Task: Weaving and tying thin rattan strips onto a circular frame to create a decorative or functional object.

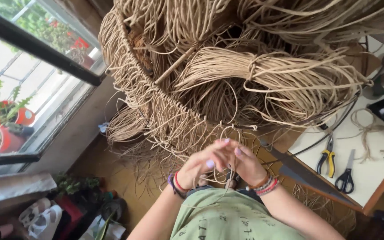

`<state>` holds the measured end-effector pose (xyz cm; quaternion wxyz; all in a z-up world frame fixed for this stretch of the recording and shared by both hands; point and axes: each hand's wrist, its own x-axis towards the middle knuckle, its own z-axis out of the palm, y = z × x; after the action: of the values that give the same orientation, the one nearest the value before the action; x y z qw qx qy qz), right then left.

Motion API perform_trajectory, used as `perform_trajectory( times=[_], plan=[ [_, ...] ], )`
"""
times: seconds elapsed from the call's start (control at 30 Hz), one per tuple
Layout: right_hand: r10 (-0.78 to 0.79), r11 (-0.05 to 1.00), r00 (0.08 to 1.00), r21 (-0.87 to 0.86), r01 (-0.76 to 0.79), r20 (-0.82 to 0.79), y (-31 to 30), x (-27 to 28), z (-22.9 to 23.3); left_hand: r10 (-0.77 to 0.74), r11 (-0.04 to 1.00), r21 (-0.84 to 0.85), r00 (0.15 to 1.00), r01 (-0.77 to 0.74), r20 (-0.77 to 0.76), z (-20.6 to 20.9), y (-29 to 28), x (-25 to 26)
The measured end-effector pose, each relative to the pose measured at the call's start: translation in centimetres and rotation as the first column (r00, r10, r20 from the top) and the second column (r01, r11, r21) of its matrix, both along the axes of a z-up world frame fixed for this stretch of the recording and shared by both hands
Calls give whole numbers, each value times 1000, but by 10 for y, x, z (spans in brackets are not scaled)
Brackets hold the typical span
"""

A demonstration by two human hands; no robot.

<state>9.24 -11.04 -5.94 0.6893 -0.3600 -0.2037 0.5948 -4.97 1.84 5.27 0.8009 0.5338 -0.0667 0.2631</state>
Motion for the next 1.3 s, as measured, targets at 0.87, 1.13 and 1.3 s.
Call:
perform_trajectory(
  times=[0.87,1.13,1.3],
  plan=[
    [-81,995,-368,97,27,926,23,76,100,423,753,-140,635,-643,-646,-89,-58,77],
    [-185,978,-485,209,-4,855,25,65,93,743,665,368,527,-649,-412,-81,-51,56],
    [-69,997,-493,71,-15,867,35,48,86,964,248,897,188,-367,-190,-125,-15,46]
  ],
)
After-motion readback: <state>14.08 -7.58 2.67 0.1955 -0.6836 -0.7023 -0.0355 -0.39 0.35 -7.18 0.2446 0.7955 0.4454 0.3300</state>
